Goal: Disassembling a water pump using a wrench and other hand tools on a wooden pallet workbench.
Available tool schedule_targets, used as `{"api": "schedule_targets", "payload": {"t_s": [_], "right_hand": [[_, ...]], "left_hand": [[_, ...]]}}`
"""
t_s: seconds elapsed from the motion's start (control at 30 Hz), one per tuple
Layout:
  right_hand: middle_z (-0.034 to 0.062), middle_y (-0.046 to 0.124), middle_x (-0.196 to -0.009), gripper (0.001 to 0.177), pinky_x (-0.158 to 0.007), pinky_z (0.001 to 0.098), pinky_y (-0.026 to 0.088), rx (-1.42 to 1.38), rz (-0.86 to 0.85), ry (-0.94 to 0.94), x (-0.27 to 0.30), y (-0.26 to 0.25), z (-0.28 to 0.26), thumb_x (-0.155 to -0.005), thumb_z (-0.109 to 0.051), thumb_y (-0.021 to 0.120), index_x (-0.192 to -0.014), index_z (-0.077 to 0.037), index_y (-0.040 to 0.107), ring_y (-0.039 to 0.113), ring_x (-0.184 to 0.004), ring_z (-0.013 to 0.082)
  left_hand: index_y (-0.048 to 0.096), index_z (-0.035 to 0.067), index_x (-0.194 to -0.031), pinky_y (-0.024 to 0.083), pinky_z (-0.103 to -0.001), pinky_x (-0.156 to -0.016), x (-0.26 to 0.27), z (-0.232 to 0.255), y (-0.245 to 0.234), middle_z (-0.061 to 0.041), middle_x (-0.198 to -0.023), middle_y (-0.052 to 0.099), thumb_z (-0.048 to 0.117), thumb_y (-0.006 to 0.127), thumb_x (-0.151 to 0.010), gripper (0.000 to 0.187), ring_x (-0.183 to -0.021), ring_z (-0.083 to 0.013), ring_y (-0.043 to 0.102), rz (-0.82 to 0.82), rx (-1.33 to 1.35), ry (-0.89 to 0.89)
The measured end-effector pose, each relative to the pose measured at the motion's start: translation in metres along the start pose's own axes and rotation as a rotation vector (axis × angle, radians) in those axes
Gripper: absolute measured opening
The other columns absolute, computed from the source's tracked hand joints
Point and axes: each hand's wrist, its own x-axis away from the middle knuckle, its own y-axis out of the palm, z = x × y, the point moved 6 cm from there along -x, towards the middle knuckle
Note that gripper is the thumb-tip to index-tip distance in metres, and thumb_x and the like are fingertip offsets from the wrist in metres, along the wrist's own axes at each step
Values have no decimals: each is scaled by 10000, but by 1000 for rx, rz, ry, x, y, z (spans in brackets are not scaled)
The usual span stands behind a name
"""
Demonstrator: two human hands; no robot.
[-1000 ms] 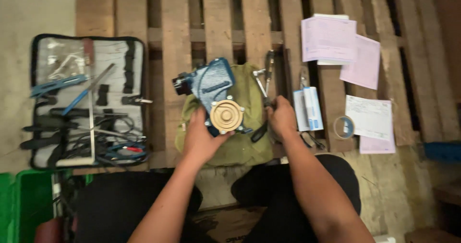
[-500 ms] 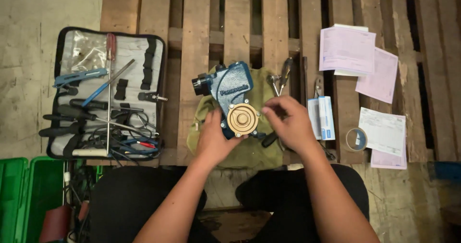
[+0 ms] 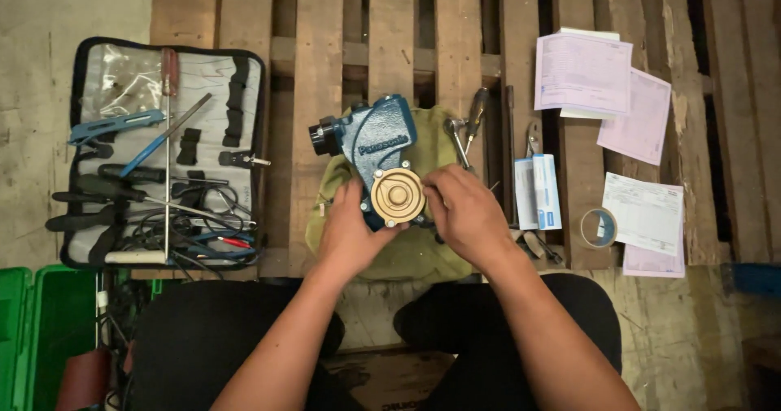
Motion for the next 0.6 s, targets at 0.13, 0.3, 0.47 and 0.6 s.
{"api": "schedule_targets", "payload": {"t_s": [0.13, 0.3, 0.47, 0.6], "right_hand": [[54, 651, -872, 151, -734, 394, 588, -45, 38, 21, 1, -1, 9, -918, -200, 739, -1027, -119, 673, 706, -834, 279], [43, 594, -730, 178, -661, 379, 565, 5, 54, 19, 4, 7, 17, -951, -256, 750, -872, -129, 654, 680, -714, 273], [50, 633, -830, 59, -737, 388, 567, 8, 40, -34, 2, 2, 7, -942, -168, 702, -961, -126, 664, 691, -792, 284], [62, 631, -816, 199, -709, 412, 557, 32, 81, 41, 4, 1, 14, -924, -285, 759, -973, -120, 659, 681, -751, 276]], "left_hand": [[411, 53, -1449, 495, -609, -1033, 1, 6, -3, -198, -1394, 498, 354, 893, -712, 930, -1292, -523, 529, 4, -4, 17], [398, 46, -1463, 487, -635, -1027, 2, 2, -2, -219, -1395, 492, 339, 896, -717, 944, -1284, -550, 520, -4, 7, 20], [374, 38, -1498, 476, -632, -1044, 0, -1, 0, -233, -1429, 472, 327, 899, -717, 985, -1292, -562, 509, 0, 16, 31], [372, 59, -1506, 475, -617, -1050, 3, 4, -2, -214, -1437, 473, 343, 902, -710, 997, -1301, -547, 507, -7, 10, 17]]}}
